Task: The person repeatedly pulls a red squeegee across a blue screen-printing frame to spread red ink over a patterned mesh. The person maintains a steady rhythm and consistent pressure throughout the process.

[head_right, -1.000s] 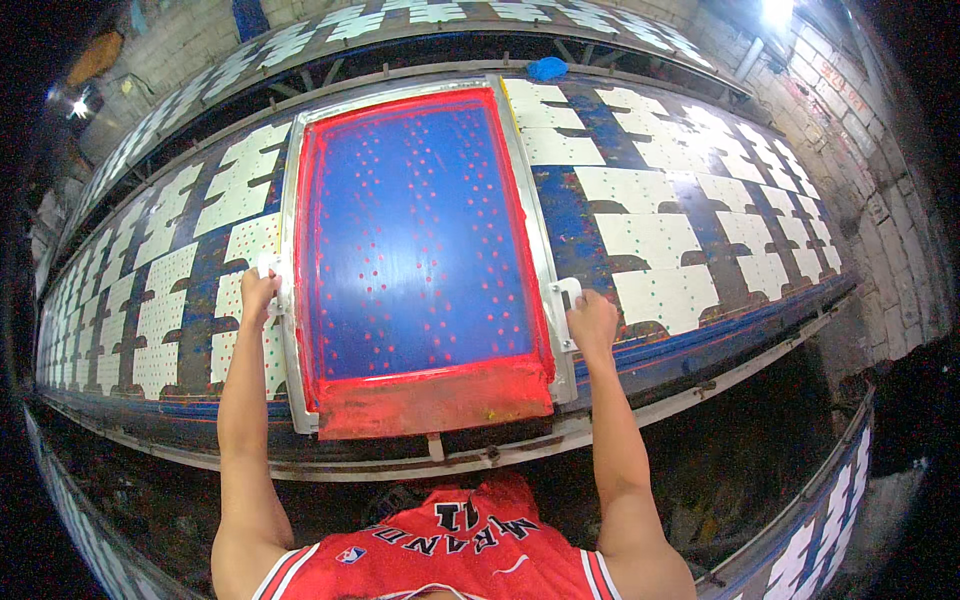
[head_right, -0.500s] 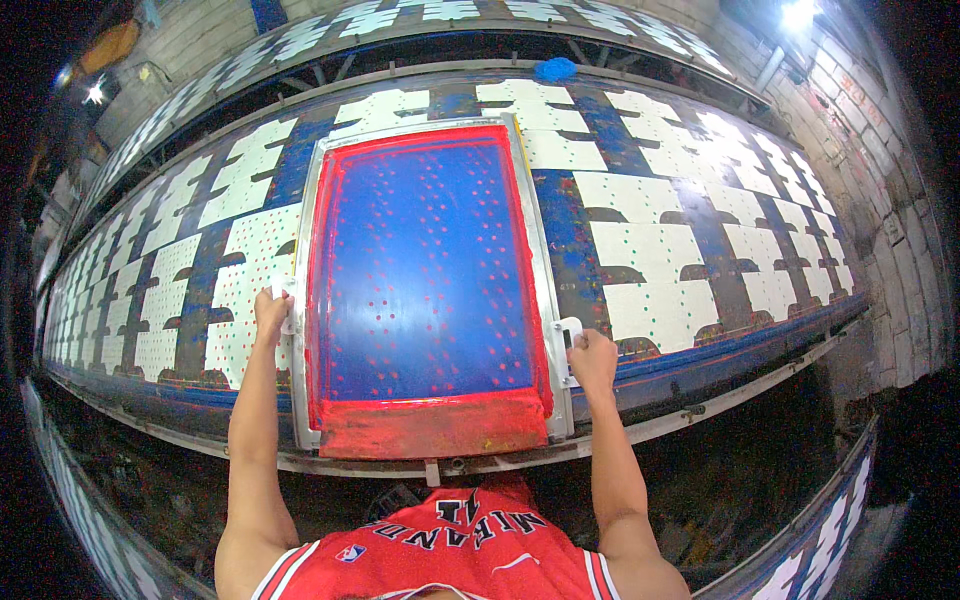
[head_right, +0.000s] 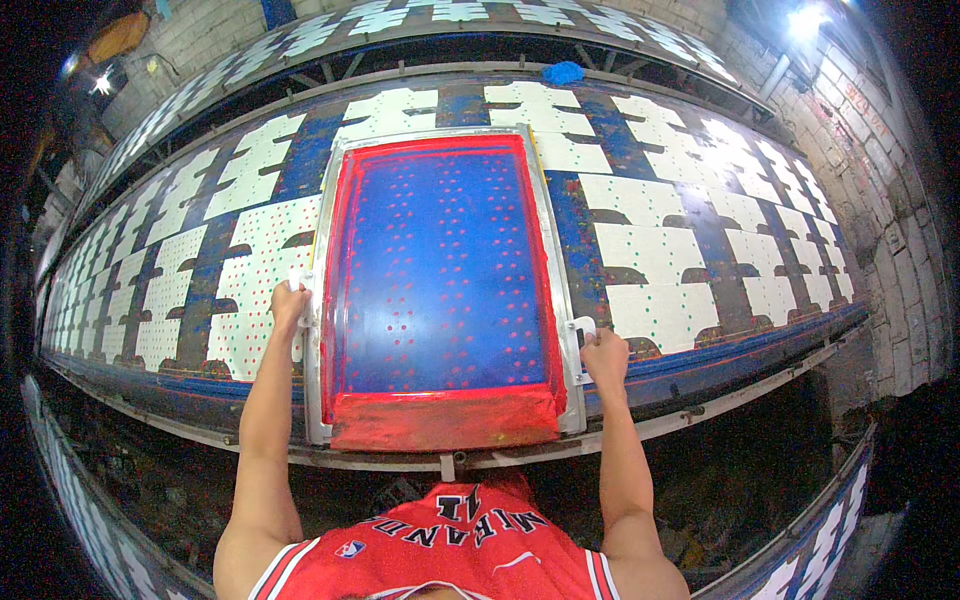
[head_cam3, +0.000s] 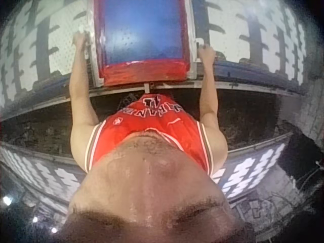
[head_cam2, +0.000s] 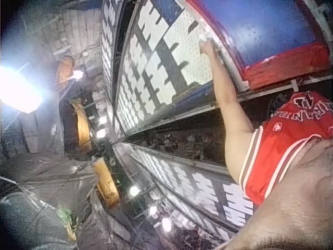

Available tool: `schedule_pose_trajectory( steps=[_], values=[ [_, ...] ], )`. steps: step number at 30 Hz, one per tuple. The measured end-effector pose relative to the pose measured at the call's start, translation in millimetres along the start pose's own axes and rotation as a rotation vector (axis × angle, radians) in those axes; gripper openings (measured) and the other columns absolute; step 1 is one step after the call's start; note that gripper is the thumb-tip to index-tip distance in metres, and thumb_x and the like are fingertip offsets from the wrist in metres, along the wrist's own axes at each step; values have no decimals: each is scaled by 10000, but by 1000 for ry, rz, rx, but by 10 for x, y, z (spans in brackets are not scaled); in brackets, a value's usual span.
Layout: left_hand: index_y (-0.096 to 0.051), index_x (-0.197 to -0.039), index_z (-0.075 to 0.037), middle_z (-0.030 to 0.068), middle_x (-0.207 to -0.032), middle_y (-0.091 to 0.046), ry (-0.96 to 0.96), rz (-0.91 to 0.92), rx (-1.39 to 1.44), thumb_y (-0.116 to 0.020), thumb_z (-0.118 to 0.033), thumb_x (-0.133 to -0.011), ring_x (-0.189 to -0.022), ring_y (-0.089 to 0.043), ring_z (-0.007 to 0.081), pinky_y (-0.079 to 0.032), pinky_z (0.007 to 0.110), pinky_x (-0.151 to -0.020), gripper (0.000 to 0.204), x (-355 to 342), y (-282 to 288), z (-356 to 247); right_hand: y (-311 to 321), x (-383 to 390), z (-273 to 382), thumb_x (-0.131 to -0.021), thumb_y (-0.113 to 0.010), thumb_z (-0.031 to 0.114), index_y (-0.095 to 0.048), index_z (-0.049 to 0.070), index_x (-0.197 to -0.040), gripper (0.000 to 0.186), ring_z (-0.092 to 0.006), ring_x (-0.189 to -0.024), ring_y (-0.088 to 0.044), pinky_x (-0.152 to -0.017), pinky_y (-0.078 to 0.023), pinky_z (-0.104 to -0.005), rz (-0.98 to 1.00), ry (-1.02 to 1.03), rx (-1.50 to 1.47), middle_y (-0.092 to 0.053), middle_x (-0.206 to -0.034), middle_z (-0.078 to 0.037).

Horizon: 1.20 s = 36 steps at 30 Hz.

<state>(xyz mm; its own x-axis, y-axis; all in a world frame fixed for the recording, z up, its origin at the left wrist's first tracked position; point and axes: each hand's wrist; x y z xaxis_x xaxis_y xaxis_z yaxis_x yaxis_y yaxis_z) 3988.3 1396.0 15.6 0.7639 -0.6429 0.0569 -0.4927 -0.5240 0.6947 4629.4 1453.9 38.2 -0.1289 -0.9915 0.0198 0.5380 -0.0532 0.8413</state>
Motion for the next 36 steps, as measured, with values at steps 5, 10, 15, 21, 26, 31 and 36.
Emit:
schedule_pose_trajectory(
  steps=[5, 10, 15, 21, 26, 31, 36],
  values=[
    [-724, -933, -8, 181, -915, -760, 27, 8, 11, -778, -155, -757, -863, -746, 314, -555, 426, -799, 235, -24, -106, 72, -11, -21, -47, -888, -691, 251, -716, -15, -911, 268, -462, -894, -697, -795, -529, -541, 5, -16, 44, -719, -902, -261],
    [-695, -965, 28, 262, -941, -739, -59, -24, -148, -772, -207, -738, -904, -727, 421, -550, 487, -836, 336, -137, -212, 194, 130, 51, 125, -895, -693, 273, -707, -14, -951, 293, -468, -922, -697, -815, -534, -551, 48, 7, 122, -719, -936, -275],
    [-685, -944, 50, 288, -925, -728, -65, -8, -174, -746, -215, -729, -903, -716, 454, -552, 502, -843, 347, -143, -265, 262, 433, 198, 488, -929, -694, 323, -711, 2, -1013, 332, -450, -957, -705, -846, -552, -529, -3, 102, 311, -729, -996, -255],
    [-530, -1357, -2, 294, -1157, -699, -83, -54, -56, -763, -155, -711, -1089, -682, 449, -533, 473, -944, 704, -52, -253, 204, 333, 924, 1115, -845, -797, 417, -698, -3, -1147, 527, -429, -1040, -678, -905, -538, -507, 286, 671, -6, -704, -1112, -220],
    [-373, -1553, -222, 242, -1130, -709, -125, 139, 84, -707, -55, -702, -1067, -691, 419, -536, 447, -919, 930, -33, -138, 110, 73, 1491, 1350, -712, -853, 362, -614, 40, -1257, 676, -372, -1200, -600, -1038, -468, -478, 669, 1217, 154, -614, -1277, -162],
    [-499, -1446, -206, 207, -1108, -722, -118, 162, 87, -645, -21, -709, -1050, -706, 383, -534, 441, -895, 773, 21, -86, 27, -21, 1604, 1407, -660, -857, 282, -564, 49, -1289, 733, -352, -1197, -602, -1036, -468, -469, 598, 1296, 458, -603, -1279, -149],
    [-511, -1403, -196, 231, -1087, -720, -188, 114, 87, -585, -10, -748, -1049, -695, 423, -522, 477, -895, 685, 22, -129, 77, -70, 1603, 1574, -686, -781, 173, -580, 34, -1275, 638, -315, -1003, -702, -904, -536, -458, 448, 1166, 389, -701, -1086, -154]
  ],
)
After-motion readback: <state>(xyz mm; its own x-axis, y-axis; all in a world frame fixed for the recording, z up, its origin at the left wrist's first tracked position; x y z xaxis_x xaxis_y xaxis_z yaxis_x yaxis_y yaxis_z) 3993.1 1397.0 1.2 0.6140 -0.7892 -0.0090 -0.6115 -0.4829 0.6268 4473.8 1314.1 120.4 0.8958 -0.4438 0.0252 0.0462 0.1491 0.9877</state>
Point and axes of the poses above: each hand's wrist, its own x-axis away from the middle knuckle, its own y-axis out of the back of the hand, z = x × y
